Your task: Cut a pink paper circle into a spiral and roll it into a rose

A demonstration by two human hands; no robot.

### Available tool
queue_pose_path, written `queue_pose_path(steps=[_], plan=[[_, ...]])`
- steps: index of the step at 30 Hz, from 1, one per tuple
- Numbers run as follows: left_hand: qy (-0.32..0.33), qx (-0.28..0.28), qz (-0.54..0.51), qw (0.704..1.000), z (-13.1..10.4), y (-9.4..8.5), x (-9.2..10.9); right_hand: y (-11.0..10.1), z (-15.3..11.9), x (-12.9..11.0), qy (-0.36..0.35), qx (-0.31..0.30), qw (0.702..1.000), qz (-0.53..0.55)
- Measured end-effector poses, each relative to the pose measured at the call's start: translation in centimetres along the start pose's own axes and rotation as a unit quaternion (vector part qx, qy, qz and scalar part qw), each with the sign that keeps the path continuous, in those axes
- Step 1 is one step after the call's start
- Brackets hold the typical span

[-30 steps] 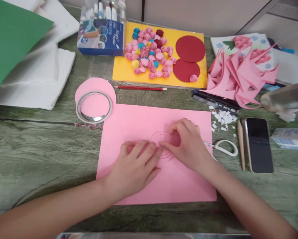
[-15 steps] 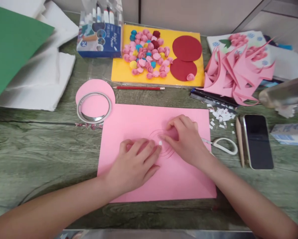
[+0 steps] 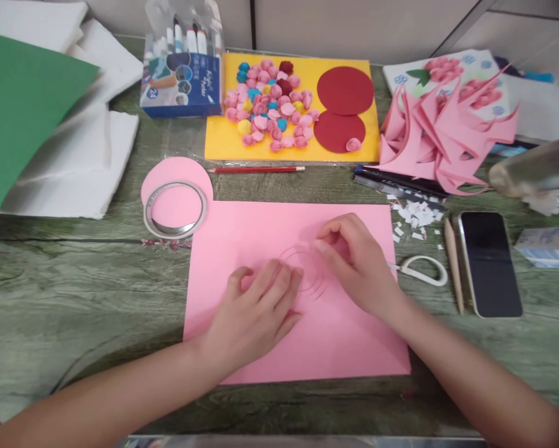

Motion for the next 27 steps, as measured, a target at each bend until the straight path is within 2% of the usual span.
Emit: queue_pose_path(steps=[6,9,14,17,21,23,27], plan=[[0.002,0.023,-0.011,1.000,0.1,0.2,0.0,-2.5,0.3,-0.1,-0.022,0.098,0.995,-0.004],[0.004,0.034,-0.045,0.998,0.3,0.2,-0.4,-3.0,0.4,0.0,-0.036,0.106,0.994,-0.016],[0.001,0.045,-0.075,0.996,0.1,0.1,-0.9,-1.4,0.4,0.6,-0.060,-0.005,0.997,-0.049],[0.014,0.064,-0.063,0.996,-0.4,-0.1,-0.7,-0.3,0.7,0.6,-0.080,-0.040,0.990,-0.108],[0.010,0.080,-0.073,0.994,-0.6,-0.4,-0.9,0.5,1.2,0.1,-0.072,-0.086,0.976,-0.188],[-0.029,0.091,-0.092,0.991,0.1,-0.6,-1.7,0.5,1.4,-0.4,-0.071,-0.098,0.973,-0.196],[-0.135,0.068,-0.146,0.978,3.1,-0.9,-4.1,0.3,2.1,-1.0,-0.070,-0.137,0.967,-0.205]])
Point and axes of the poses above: each hand's wrist, its own z-axis towards the middle knuckle, its own y-axis out of the palm, x = y × z, the point moved 4 cm from there along z, towards the middle knuckle, and after that the axes turned 10 degrees about -y, right-handed, at the moved point
